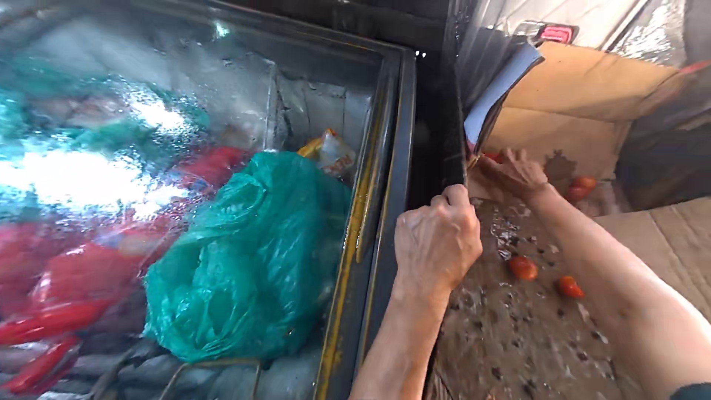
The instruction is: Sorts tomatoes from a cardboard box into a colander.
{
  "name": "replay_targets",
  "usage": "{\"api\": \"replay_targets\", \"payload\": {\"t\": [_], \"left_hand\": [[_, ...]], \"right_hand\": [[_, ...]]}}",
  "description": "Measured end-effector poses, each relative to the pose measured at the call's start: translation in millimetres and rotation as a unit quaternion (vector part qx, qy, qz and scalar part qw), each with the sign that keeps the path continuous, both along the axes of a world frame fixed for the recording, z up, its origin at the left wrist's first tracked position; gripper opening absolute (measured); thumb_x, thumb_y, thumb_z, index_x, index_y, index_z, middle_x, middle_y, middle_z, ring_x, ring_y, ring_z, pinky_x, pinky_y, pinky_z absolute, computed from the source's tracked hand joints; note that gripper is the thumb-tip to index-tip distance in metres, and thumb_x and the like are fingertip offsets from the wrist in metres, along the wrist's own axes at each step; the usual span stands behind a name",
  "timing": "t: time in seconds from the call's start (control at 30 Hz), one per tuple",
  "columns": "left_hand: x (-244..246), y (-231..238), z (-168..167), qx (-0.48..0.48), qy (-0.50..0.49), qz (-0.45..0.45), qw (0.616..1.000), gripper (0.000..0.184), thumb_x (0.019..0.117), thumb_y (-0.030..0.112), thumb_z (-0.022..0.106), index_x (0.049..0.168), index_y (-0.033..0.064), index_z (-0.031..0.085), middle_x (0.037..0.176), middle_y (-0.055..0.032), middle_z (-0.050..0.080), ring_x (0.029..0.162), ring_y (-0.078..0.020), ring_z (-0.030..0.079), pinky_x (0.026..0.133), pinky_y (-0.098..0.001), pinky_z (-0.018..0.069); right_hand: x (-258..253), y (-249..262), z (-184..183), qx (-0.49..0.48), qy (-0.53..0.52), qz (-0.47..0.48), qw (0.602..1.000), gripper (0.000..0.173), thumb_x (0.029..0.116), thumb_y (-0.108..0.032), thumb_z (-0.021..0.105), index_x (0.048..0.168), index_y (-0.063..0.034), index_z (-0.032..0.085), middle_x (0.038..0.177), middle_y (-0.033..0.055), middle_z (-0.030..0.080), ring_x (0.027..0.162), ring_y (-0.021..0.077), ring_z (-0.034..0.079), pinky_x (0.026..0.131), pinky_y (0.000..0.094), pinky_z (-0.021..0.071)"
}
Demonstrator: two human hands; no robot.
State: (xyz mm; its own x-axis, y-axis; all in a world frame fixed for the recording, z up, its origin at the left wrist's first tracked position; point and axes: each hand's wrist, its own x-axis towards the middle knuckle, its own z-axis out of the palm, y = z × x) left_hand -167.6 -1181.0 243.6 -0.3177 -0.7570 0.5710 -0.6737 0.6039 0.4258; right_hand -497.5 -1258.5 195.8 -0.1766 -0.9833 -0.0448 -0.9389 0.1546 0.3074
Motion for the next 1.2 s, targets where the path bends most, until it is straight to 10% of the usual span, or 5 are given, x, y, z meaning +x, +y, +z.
{"api": "replay_targets", "payload": {"t": [0.27, 0.47, 0.6, 0.9, 1.2], "left_hand": [[2.5, 0.0, 1.3, 0.012, -0.005, -0.015, 1.0, 0.022, 0.095, 0.026, 0.063, 0.092, 0.0058, 0.072, 0.061, -0.0074, 0.062, 0.052, -0.0253, 0.065, 0.045, -0.0395, 0.0472], [6.9, 1.3, 5.6, 0.061, -0.038, -0.031, 0.997, 0.027, 0.0999, 0.029, 0.062, 0.104, 0.0036, 0.07, 0.071, -0.0154, 0.068, 0.063, -0.0359, 0.069, 0.054, -0.0512, 0.0517], [11.1, 3.8, 10.8, 0.1, -0.067, -0.047, 0.992, 0.036, 0.1042, 0.031, 0.058, 0.115, -0.0014, 0.066, 0.08, -0.0246, 0.069, 0.074, -0.0479, 0.07, 0.06, -0.0629, 0.0522], [11.1, 1.5, 19.7, 0.14, -0.11, -0.032, 0.983, 0.046, 0.1062, 0.037, 0.052, 0.123, -0.0051, 0.061, 0.093, -0.0384, 0.066, 0.091, -0.0625, 0.065, 0.071, -0.0766, 0.046], [7.9, 0.7, 21.0, 0.144, -0.105, -0.027, 0.984, 0.055, 0.1054, 0.042, 0.048, 0.126, -0.008, 0.059, 0.112, -0.0443, 0.061, 0.111, -0.0675, 0.056, 0.085, -0.0813, 0.0384]], "right_hand": [[-7.4, 17.2, -3.4, -0.209, -0.237, -0.07, 0.946, 0.059, 0.0941, -0.005, 0.065, 0.149, -0.0048, 0.045, 0.146, 0.0369, 0.044, 0.122, 0.0594, 0.053, 0.088, 0.0725, 0.0489], [42.6, 140.2, 45.7, -0.272, -0.836, -0.123, 0.461, 0.04, 0.1086, -0.023, 0.032, 0.145, -0.0338, 0.045, 0.12, 0.0071, 0.068, 0.087, 0.0209, 0.072, 0.062, 0.0345, 0.0611], [83.3, 230.7, 47.4, -0.149, -0.966, -0.061, 0.204, 0.048, 0.0995, -0.047, 0.052, 0.129, -0.0101, 0.061, 0.117, 0.0174, 0.069, 0.081, 0.0211, 0.071, 0.062, 0.0292, 0.0599], [128.3, 344.8, 29.4, -0.082, -0.959, -0.131, 0.236, 0.066, 0.0864, -0.071, 0.063, 0.116, -0.0121, 0.069, 0.088, 0.007, 0.072, 0.07, 0.0163, 0.072, 0.06, 0.0315, 0.063], [148.3, 426.4, 22.6, -0.093, -0.938, -0.125, 0.309, 0.048, 0.0908, -0.029, 0.065, 0.136, -0.0212, 0.052, 0.12, 0.0146, 0.069, 0.076, 0.0235, 0.073, 0.056, 0.0322, 0.0612]]}}
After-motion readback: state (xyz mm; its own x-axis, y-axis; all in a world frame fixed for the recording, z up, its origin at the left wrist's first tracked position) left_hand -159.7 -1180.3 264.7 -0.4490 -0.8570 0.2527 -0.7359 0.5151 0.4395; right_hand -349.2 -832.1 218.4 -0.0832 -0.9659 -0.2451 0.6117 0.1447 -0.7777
